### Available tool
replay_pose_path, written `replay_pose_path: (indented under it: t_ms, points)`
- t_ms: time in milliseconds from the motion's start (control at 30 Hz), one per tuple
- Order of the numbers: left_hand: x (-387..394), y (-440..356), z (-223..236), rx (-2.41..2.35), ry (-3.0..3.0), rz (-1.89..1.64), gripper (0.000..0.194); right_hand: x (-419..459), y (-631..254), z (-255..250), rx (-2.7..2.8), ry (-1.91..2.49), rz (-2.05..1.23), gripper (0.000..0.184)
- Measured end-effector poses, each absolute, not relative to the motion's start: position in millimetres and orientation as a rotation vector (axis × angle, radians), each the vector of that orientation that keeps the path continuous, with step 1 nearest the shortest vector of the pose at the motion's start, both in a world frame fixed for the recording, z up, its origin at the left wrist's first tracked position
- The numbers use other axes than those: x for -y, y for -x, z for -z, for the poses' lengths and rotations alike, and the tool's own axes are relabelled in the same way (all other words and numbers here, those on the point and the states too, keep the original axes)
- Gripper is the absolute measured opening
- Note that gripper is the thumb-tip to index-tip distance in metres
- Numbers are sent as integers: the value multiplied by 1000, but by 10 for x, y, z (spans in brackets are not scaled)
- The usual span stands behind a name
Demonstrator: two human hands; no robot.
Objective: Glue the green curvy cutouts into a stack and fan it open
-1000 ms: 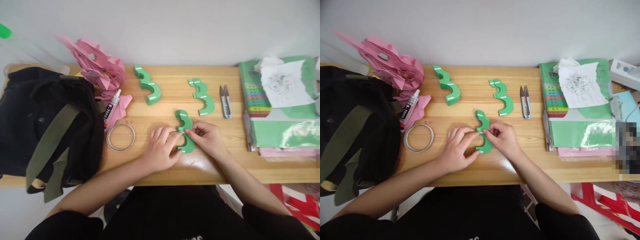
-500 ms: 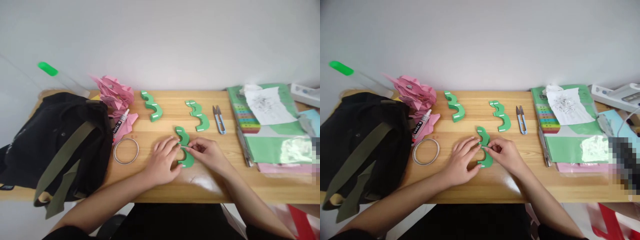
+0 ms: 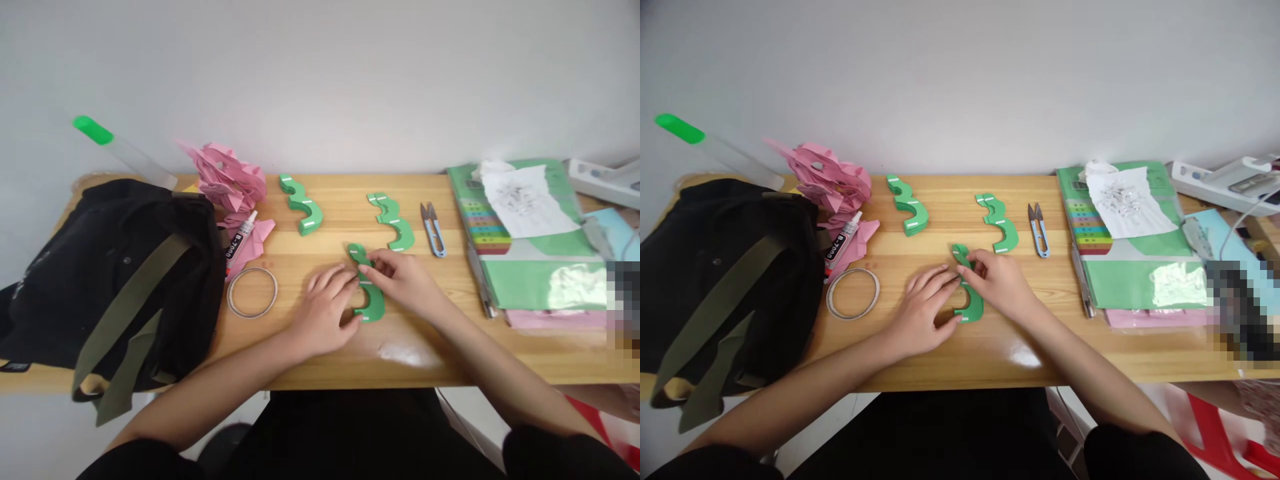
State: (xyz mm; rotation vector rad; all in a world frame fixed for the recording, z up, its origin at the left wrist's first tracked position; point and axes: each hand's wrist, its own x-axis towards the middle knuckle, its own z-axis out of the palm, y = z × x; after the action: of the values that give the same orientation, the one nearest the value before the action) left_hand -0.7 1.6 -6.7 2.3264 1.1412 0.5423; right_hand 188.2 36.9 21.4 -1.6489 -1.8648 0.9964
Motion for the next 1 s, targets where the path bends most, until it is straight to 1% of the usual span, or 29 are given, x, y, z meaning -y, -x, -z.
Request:
replay_pose_path:
  t_ms: [67, 133, 433, 767, 1000]
  points:
    - [-16, 6, 67, -1145, -2326, -537, 50, -438, -1840, -198, 1853, 1690, -923, 21]
    - [-17, 7, 64, -1142, -2323, -536, 50, -482, -1827, -163, 1790, 1688, -929, 21]
    - [-18, 4, 47, -1129, -2320, -546, 50, -517, -1892, -34, 1398, 1620, -1264, 36]
    - [-21, 6, 48, -1118, -2338, -577, 49, -560, -1979, -148, 1455, 1482, -1430, 42]
    - [-24, 8, 56, -1112, -2339, -589, 50, -576, -1958, -118, 1361, 1542, -1449, 46]
